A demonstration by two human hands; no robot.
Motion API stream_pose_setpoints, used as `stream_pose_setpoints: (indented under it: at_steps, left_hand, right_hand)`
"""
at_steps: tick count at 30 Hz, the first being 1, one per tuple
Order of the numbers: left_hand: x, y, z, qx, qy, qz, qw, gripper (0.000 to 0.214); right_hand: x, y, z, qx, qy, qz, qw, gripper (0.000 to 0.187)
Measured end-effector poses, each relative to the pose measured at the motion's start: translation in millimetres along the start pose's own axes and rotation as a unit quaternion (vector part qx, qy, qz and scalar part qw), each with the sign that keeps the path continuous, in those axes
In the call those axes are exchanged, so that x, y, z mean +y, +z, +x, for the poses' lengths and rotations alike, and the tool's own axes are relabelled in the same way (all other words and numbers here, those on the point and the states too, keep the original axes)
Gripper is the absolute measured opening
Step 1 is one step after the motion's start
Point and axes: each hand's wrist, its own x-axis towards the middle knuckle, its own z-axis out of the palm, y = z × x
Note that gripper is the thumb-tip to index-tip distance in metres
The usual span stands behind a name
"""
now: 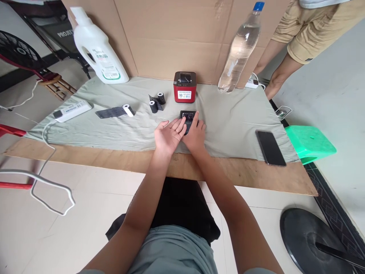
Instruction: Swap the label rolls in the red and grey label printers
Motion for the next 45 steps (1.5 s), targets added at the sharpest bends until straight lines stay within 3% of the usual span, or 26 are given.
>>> stream_pose_setpoints:
  at_steps: [6,10,21,28,34,45]
  left_hand:
    - [-6.7,-1.4,3.2,0.003,0.038,0.007,0.999,0.023]
    - [-2.8,-5.0,4.2,0.006,0.031,0.023,0.999,0.022]
    - [1.0,-5.6,1.1,-0.02,0.019,-0.002,1.0,0.024]
    - [3.5,-7.1,0.6,0.005,0.018,0.025,1.0,0.032]
    - [0.0,-6.9,1.1,0.001,-0.022,0.036,0.999,0.038]
    - [-0.9,-8.8,0.1,-0.014,0.024,0.111,0.993,0.037]
  right_hand:
    - [-0.4,0.1,-1.1,0.002,0.005,0.001,1.0,0.086]
    - [1.6,0.5,-0.6,-0.001,0.0,-0.002,1.0,0.094]
    - [4.7,5.2,0.4,0.014,-0.008,0.003,1.0,0.088]
    - [3.2,1.6,-0.5,-0.001,-0.004,0.031,1.0,0.106]
    - [-0.2,-0.9,-0.4,-0.005,0.009,0.031,0.999,0.088]
    - [-0.3,-1.6,-0.6,-0.007,0.005,0.046,0.999,0.096]
